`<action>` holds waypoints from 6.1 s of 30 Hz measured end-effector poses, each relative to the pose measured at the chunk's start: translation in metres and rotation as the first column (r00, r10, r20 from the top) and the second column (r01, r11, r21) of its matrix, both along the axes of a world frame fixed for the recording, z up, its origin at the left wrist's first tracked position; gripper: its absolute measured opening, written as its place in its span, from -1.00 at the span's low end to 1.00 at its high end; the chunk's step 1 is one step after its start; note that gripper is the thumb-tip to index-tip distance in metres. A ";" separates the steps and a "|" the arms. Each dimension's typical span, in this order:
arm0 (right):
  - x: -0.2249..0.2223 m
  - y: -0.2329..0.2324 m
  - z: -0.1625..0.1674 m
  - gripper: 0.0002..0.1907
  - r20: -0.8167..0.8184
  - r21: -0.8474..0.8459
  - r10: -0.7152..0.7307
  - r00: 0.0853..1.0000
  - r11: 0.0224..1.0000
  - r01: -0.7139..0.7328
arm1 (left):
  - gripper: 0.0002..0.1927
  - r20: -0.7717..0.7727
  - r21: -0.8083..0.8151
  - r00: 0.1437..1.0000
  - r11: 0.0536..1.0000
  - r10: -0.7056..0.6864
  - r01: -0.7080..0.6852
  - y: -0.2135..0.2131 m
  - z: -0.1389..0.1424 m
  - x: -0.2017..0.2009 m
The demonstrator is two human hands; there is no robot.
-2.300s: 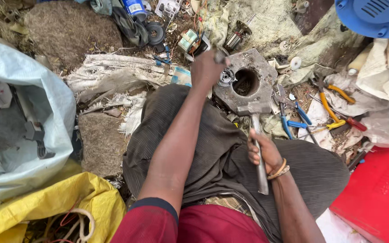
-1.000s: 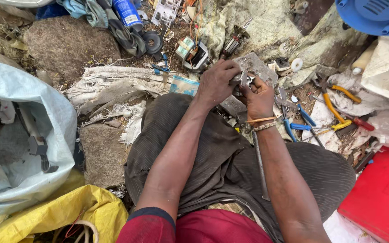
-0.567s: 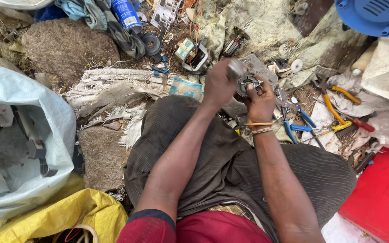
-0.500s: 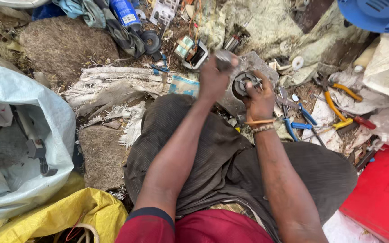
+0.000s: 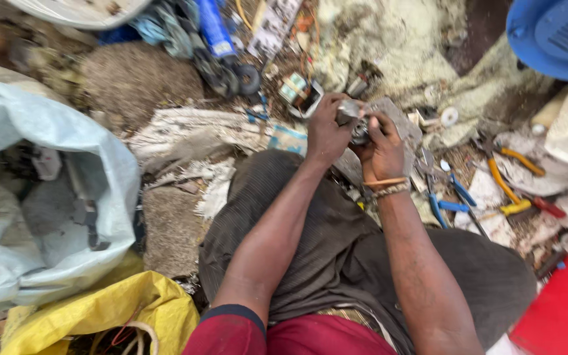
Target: The person disassembles a small electrical motor component using a hammer, screwdriver, and pliers. They remove parts, separate wires, and place components on the ground.
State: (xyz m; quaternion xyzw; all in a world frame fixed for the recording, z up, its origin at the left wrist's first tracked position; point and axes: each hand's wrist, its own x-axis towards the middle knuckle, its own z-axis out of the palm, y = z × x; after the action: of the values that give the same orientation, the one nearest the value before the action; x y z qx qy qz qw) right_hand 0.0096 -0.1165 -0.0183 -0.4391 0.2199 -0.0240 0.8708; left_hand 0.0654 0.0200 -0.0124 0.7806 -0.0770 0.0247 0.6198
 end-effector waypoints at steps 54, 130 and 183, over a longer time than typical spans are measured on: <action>-0.049 -0.001 0.054 -0.14 -0.225 -0.969 0.228 0.947 0.052 -0.243 | -0.48 -0.476 -0.227 0.762 0.899 -0.439 0.375 0.014 0.000 0.011; -0.070 0.007 0.185 -0.44 -0.073 -0.910 -0.005 0.997 0.410 -0.064 | -0.40 -0.160 -0.068 0.905 0.919 -0.394 0.388 -0.016 -0.015 0.040; 0.099 -0.029 0.090 -0.67 -0.346 -0.928 0.237 0.908 -0.229 -0.294 | -0.71 -0.584 -0.594 0.782 0.542 0.218 -0.594 0.055 -0.009 0.073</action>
State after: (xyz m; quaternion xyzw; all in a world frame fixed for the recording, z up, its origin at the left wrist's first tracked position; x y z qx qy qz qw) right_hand 0.1083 -0.1457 0.0718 -0.9767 0.0412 0.0139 0.2101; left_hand 0.1381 0.0752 -0.0214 0.4294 0.2726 0.0241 0.8607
